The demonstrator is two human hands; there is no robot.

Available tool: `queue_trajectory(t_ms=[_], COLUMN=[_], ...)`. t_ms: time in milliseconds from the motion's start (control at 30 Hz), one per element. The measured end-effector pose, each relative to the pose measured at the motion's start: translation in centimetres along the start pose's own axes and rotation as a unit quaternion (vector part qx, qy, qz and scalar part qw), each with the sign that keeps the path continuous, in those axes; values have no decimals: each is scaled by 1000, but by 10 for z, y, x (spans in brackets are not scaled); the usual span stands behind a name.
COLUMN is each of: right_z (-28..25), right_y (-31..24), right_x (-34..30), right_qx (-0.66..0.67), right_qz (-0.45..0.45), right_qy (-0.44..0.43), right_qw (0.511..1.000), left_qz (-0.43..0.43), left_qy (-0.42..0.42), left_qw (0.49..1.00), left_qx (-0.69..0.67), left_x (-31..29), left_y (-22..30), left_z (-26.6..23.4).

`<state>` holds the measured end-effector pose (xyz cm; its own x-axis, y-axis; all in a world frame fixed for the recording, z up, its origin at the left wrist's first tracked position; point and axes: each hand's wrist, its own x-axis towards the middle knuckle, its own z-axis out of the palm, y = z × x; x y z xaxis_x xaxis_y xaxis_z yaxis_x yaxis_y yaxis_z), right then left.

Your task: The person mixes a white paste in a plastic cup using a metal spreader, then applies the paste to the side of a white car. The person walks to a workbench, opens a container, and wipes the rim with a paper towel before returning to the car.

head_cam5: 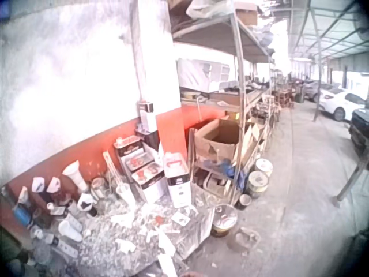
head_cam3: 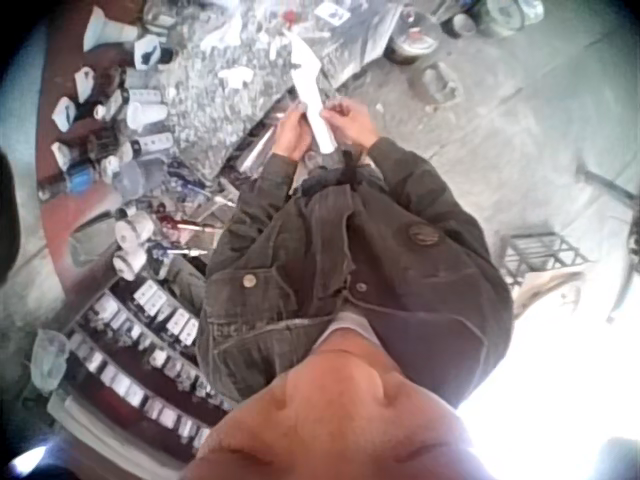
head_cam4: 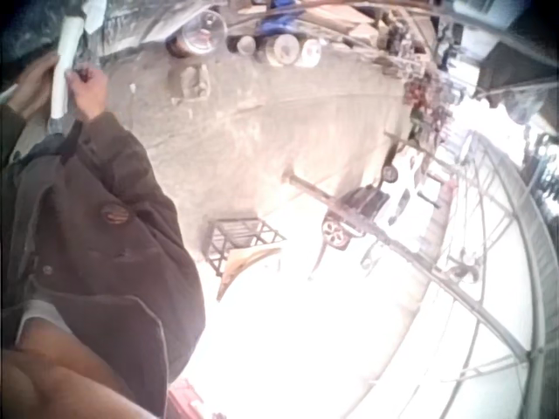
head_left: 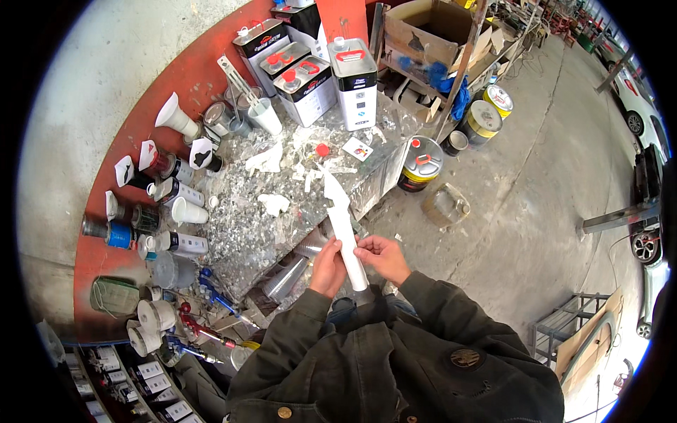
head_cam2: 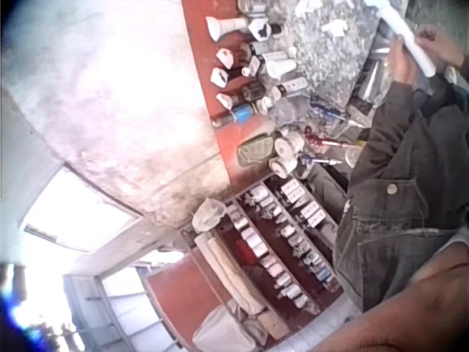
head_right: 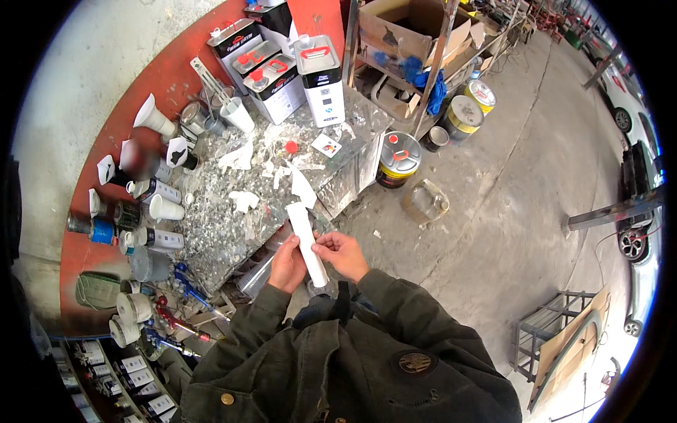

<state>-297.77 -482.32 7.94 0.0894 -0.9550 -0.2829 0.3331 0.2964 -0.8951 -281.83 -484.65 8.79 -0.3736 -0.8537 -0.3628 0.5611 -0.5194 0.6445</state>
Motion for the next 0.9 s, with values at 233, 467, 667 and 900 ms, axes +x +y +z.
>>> queue_trajectory(t_ms=[233, 467, 667, 900], right_z=[25, 17, -23, -61], right_y=[6, -33, -66, -81], right_x=[2, 0, -1, 0], right_qx=[14, 96, 271, 98], right_qz=[-33, -37, -26, -184], right_qy=[24, 53, 67, 165], right_qw=[999, 993, 960, 964], left_qz=[-29, -23, -4, -25], left_qy=[11, 42, 55, 60], left_qw=[998, 998, 998, 995], left_qx=[-63, -32, 26, 80], left_x=[-9, -20, -35, -37], left_y=[15, 32, 62, 87], left_z=[9, -27, -55, -76])
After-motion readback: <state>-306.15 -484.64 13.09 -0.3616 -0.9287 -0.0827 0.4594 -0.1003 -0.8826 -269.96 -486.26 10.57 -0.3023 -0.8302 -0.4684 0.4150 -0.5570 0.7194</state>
